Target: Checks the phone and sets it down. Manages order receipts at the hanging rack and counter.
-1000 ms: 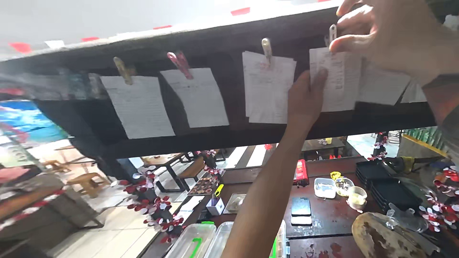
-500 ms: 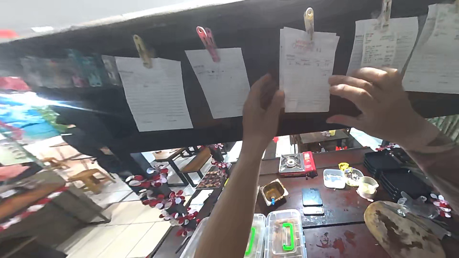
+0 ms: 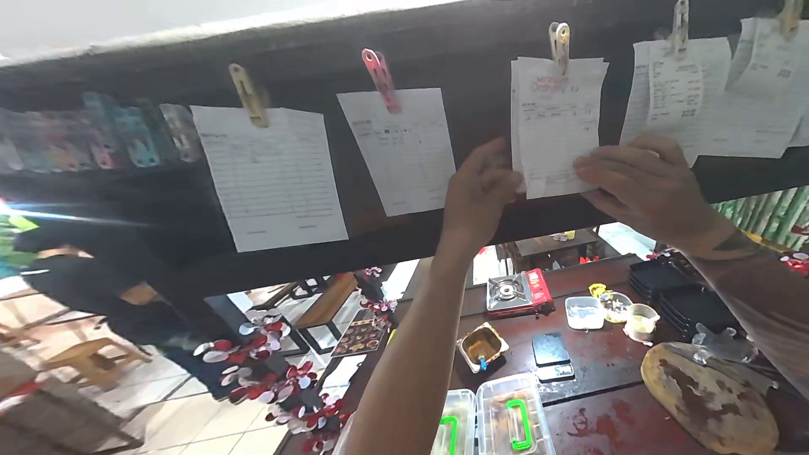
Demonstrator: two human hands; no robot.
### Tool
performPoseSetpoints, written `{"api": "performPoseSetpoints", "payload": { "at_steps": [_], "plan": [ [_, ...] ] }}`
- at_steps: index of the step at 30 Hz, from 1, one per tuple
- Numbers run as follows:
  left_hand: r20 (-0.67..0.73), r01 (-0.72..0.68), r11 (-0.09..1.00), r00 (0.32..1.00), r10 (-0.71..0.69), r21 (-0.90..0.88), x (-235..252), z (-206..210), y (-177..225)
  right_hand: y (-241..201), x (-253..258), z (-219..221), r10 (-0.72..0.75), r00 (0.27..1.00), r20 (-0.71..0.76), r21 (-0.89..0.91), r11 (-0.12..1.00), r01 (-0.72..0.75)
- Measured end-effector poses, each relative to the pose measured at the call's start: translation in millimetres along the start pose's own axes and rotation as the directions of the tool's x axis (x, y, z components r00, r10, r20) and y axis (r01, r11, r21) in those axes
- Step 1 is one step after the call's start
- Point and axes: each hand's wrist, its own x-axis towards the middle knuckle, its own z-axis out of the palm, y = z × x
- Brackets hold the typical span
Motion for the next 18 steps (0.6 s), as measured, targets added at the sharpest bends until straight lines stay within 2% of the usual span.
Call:
{"api": "performPoseSetpoints", "payload": {
  "at_steps": [9,18],
  "plan": [
    [0.021,-0.008,1.0,1.0,0.008,-0.007,2.3,-1.8,-0.2,-6.2,6.4,-21.4,0.0,0.998,0.064,-0.026,1.0,0.002],
    [0.043,-0.042,0.999,0.998,0.043,-0.022,2.0,-5.0,1.3,4.0,14.3,-29.7,0.056,0.998,-0.031,0.076,0.996,-0.054]
  ]
}}
